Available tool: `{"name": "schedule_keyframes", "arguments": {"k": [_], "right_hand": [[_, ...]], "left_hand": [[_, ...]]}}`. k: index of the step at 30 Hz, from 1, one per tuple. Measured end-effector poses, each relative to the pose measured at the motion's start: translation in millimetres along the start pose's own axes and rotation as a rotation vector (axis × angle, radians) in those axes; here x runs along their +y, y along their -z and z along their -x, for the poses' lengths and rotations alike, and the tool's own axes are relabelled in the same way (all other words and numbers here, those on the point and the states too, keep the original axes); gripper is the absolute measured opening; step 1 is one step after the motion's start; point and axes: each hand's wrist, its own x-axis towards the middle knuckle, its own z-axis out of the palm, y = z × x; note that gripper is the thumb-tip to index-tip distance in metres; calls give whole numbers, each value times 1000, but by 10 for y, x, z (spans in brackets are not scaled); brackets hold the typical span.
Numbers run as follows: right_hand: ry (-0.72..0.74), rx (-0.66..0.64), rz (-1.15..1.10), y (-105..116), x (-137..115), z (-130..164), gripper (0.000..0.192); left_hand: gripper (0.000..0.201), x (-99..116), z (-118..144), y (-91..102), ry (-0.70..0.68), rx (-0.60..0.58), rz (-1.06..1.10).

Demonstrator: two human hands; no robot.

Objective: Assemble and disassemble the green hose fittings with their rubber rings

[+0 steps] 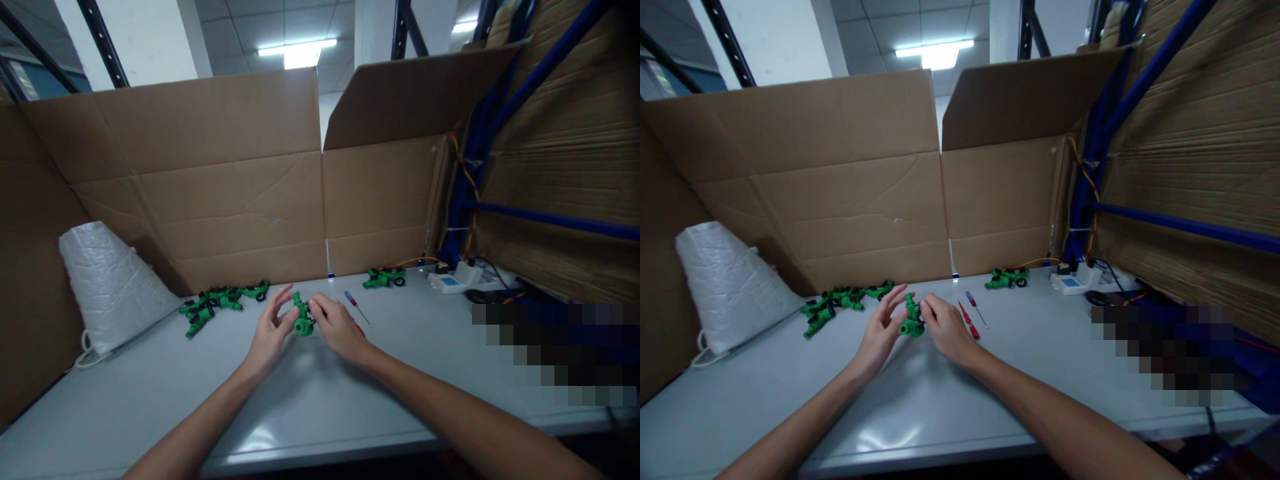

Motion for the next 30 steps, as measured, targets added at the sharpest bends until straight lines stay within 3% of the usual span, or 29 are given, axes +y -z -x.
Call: {"name": "schedule_keyframes", "arguments": {"k": [5, 12, 18, 24, 30], "right_hand": [[146, -38, 115, -29, 4, 17, 31], [145, -32, 145, 57, 9, -44, 30], [138, -100, 137, 78, 12, -60, 32], [33, -192, 49, 59, 60, -48, 33], [3, -195, -25, 22, 47, -51, 34]], "left_hand": [[44, -154, -33, 24, 103, -85, 2], [39, -86, -26, 23, 232, -198, 183], [39, -60, -40, 68, 309, -113, 244], [43, -89, -38, 120, 189, -106, 75], [43, -105, -78, 195, 110, -123, -98]]}}
